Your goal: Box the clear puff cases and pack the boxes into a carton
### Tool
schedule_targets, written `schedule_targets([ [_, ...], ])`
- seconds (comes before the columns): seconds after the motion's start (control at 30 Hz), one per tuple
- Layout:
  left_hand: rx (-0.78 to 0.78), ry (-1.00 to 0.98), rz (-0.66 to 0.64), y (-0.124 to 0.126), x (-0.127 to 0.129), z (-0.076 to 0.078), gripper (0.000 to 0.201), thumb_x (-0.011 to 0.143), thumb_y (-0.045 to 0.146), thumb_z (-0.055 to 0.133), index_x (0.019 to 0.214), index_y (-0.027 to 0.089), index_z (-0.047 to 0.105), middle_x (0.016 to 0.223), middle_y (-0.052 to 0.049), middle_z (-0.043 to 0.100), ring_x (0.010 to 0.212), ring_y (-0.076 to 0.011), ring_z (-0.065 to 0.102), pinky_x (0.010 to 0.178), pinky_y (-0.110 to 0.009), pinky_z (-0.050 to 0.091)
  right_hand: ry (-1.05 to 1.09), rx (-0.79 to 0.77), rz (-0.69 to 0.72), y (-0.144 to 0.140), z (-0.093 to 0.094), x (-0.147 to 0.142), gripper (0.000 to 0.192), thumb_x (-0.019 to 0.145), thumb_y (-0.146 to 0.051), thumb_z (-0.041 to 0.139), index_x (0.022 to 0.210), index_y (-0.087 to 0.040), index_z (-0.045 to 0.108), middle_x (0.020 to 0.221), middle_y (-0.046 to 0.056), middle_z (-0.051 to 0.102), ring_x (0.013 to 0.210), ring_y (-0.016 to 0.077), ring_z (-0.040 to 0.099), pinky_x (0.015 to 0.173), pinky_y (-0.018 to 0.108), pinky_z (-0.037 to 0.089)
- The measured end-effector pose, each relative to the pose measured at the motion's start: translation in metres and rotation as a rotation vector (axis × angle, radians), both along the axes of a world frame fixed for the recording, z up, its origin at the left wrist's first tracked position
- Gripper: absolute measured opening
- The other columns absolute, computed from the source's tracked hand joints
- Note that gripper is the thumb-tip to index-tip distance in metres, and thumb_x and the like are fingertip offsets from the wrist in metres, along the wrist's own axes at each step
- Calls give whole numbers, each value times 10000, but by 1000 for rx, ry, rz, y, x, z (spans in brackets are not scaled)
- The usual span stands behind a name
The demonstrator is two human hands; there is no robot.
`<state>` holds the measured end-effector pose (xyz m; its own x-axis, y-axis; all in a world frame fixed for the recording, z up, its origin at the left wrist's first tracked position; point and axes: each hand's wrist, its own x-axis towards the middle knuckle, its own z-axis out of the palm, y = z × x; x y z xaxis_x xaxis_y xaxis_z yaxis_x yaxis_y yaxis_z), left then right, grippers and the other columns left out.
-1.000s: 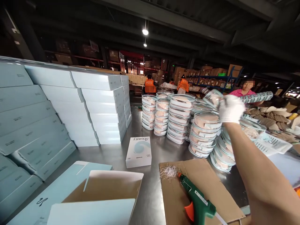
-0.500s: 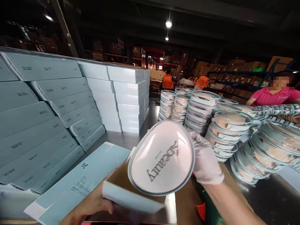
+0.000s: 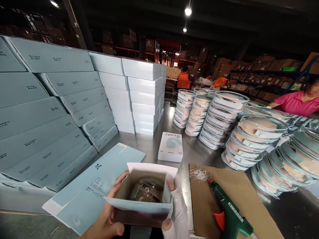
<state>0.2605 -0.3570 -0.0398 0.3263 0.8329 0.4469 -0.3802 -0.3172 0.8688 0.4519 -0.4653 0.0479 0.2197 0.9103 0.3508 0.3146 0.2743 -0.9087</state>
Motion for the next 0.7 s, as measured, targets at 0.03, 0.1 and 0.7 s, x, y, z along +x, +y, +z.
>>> schedule_targets([
  [0.03, 79, 9, -8, 0, 0, 3, 773, 763, 773, 724, 1364, 294, 636, 1682, -109, 349, 1557, -464, 276, 1218, -594, 351, -29, -12, -39, 0, -1, -5, 752, 874, -846, 436, 1409, -342, 598, 1640, 66, 428, 1458, 440, 467, 1110, 553, 529],
  [0.1, 117, 70, 30, -3, 2, 12, 484, 967, 639, 554, 1298, 307, 677, 1651, -81, 390, 1536, -420, 332, 1206, -555, 366, -76, -64, -173, 0, -2, -12, 579, 945, -735, 475, 1268, -316, 709, 1657, 30, 411, 1454, 421, 479, 1102, 496, 546],
  [0.7, 105, 559, -129, 38, -34, 52, 528, 744, 503, 837, 1255, 386, 775, 1358, -120, 718, 1345, -400, 619, 1060, -520, 530, -474, -629, -975, -88, 25, 126, 278, 690, -535, 715, 727, -270, 637, 699, 128, 721, 783, 435, 745, 850, 682, 564],
])
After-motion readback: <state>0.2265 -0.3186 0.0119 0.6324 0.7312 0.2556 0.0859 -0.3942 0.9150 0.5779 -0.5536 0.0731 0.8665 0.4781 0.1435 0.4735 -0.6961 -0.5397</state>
